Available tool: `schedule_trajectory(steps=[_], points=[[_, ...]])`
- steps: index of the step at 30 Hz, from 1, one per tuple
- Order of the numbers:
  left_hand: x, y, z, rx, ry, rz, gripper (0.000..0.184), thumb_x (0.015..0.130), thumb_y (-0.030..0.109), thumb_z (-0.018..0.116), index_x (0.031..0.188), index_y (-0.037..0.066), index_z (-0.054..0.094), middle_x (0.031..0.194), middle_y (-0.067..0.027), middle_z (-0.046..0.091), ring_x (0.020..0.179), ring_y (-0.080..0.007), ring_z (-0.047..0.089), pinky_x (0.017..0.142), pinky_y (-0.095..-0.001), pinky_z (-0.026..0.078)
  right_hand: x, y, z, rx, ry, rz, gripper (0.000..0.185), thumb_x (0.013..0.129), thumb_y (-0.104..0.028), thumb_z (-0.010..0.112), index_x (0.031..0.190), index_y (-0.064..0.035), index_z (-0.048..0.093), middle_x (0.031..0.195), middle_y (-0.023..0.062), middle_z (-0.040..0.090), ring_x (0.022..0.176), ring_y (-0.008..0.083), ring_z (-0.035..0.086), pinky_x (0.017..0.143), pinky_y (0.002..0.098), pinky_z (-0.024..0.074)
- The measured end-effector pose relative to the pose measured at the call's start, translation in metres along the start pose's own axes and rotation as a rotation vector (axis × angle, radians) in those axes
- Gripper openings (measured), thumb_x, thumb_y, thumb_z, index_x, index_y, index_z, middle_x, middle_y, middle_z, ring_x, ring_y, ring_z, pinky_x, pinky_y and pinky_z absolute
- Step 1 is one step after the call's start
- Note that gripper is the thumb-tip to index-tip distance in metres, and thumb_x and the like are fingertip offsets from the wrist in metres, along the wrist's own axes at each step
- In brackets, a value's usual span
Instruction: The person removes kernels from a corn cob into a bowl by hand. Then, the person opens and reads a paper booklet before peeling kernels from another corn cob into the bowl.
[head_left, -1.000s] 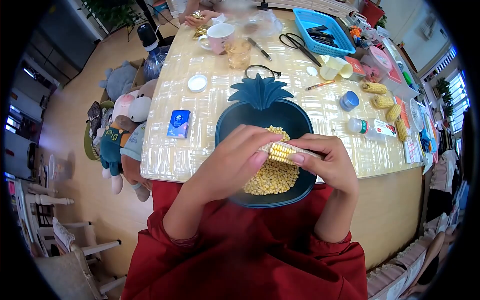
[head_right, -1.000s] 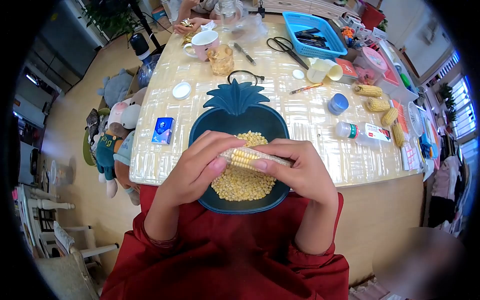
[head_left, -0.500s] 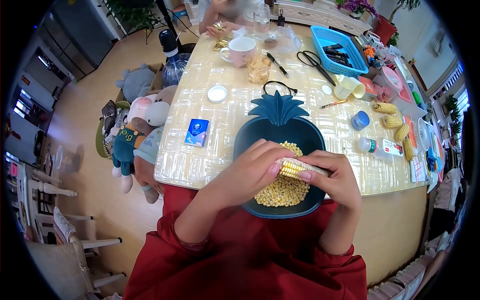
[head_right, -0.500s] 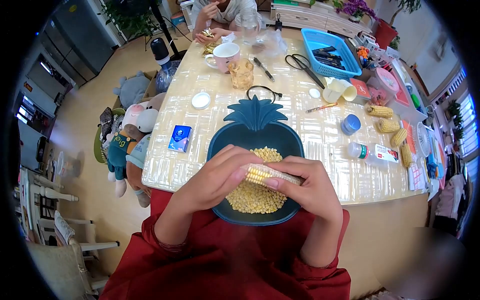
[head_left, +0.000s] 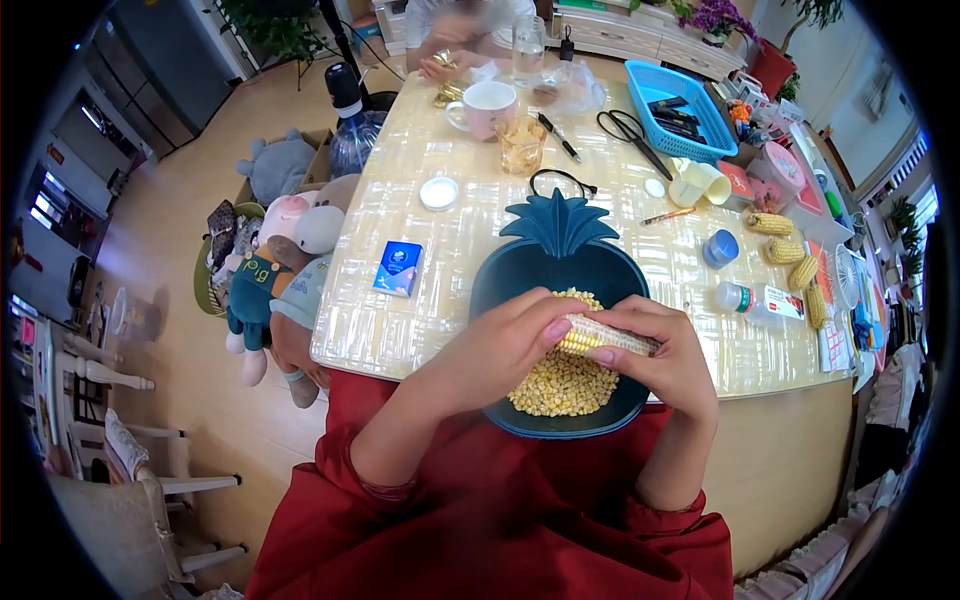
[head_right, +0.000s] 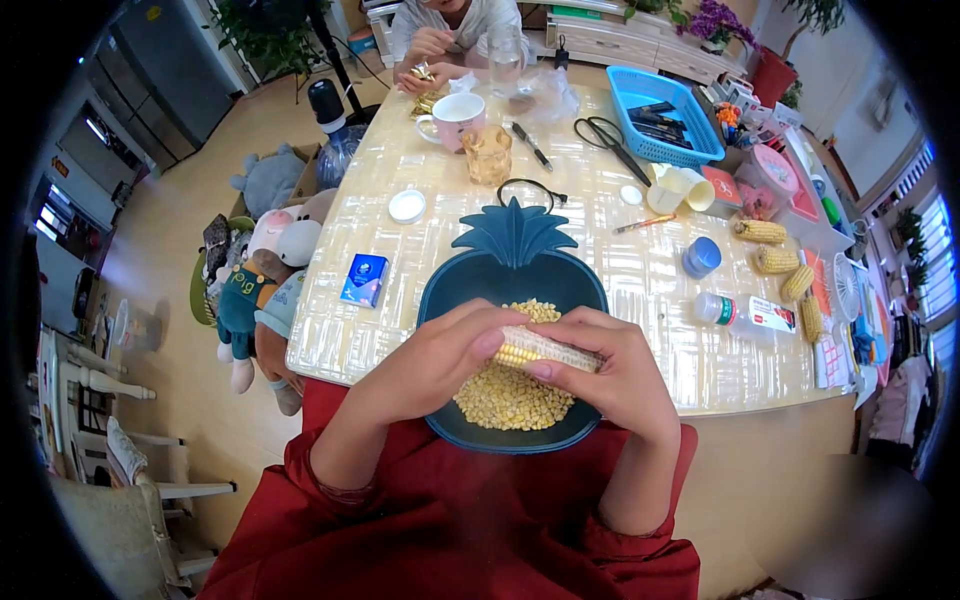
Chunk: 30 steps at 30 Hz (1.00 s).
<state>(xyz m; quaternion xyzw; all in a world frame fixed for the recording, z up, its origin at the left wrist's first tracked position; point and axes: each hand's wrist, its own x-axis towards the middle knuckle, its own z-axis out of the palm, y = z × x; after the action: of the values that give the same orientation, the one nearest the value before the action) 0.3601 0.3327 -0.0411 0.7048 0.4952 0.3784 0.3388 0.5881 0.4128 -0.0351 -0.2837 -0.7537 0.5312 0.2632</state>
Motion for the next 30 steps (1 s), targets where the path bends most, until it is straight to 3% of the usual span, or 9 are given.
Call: schedule_trajectory(steps=[10,16,30], points=[[-0.001,-0.004,-0.003,-0.021,-0.015,0.126,0.034,0.106,0.018,0.048,0.133,-0.001,0.057,0.119,-0.0185,0.061,0.109,-0.0326,0.062,0.095,-0.0371,0.048,-0.002,0.002,-0.004,0.006,-0.009,-0.006,0.038,0.083,-0.013,0.082,0.117,-0.0005,0.073,0.095,0.0076,0.067,0.085,0.0144,0.063,0.075,0.0267,0.0494],[0.0,0.004,-0.004,-0.047,-0.04,0.048,0.033,0.103,0.015,0.052,0.133,0.001,0.058,0.119,-0.0184,0.06,0.112,-0.0345,0.06,0.098,-0.0381,0.047,0.0,0.002,-0.003,-0.004,-0.02,-0.024,0.037,0.083,-0.014,0.082,0.117,-0.0003,0.074,0.095,0.0073,0.067,0.086,0.015,0.063,0.075,0.0267,0.0494],[-0.001,-0.008,0.002,-0.018,-0.018,0.157,0.035,0.103,0.015,0.047,0.134,0.001,0.054,0.12,-0.0202,0.058,0.114,-0.0369,0.057,0.1,-0.0407,0.045,-0.001,0.003,-0.005,0.003,-0.029,0.004,0.039,0.083,-0.014,0.082,0.119,-0.0015,0.074,0.095,0.0072,0.067,0.087,0.0147,0.063,0.075,0.027,0.0496]])
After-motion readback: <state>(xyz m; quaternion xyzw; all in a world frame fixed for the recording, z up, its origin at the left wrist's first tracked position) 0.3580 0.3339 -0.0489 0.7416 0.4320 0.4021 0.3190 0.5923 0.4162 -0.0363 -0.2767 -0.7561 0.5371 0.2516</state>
